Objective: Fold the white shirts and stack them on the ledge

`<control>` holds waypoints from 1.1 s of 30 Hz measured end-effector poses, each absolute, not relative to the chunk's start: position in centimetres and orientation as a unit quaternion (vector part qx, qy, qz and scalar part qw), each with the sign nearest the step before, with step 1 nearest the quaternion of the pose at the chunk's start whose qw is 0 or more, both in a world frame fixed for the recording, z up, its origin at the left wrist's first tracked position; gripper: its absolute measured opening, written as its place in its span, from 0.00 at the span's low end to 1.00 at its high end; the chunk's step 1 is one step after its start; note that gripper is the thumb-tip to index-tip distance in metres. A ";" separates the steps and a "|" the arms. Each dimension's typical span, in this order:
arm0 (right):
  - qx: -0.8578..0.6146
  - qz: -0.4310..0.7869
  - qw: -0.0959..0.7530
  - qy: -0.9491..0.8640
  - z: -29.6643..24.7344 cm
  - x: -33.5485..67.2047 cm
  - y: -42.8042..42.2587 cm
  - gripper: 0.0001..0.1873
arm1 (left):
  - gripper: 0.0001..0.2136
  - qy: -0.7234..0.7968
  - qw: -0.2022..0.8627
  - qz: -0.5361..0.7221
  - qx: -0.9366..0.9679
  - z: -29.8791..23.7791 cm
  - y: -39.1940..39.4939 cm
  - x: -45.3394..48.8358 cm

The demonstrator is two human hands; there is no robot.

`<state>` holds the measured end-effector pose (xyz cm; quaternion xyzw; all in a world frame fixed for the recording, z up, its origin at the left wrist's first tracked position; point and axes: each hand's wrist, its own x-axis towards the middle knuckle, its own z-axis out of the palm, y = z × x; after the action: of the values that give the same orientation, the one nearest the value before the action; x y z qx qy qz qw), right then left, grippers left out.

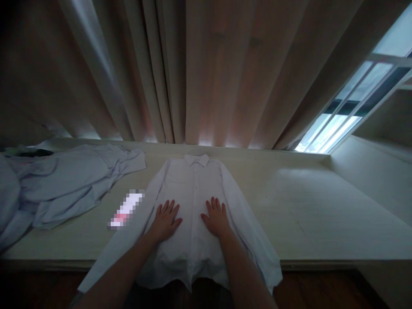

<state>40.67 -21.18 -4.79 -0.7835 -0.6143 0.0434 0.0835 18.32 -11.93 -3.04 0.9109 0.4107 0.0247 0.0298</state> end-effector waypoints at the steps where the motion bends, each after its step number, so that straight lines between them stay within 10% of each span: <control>1: -0.788 0.051 0.088 -0.607 -4.8 41.2 -21.2 0.34 | 0.27 0.413 0.033 0.023 0.910 -3.2 -11.6 18.1; 33: -0.795 -0.005 0.014 -0.606 -5.1 46.5 -24.1 0.33 | 0.29 0.440 -0.028 0.034 0.897 -3.3 -11.9 17.4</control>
<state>46.54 -24.12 -5.10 -0.7951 -0.6063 -0.0052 0.0141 17.38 -11.90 -3.25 0.8970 0.4398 0.0338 -0.0276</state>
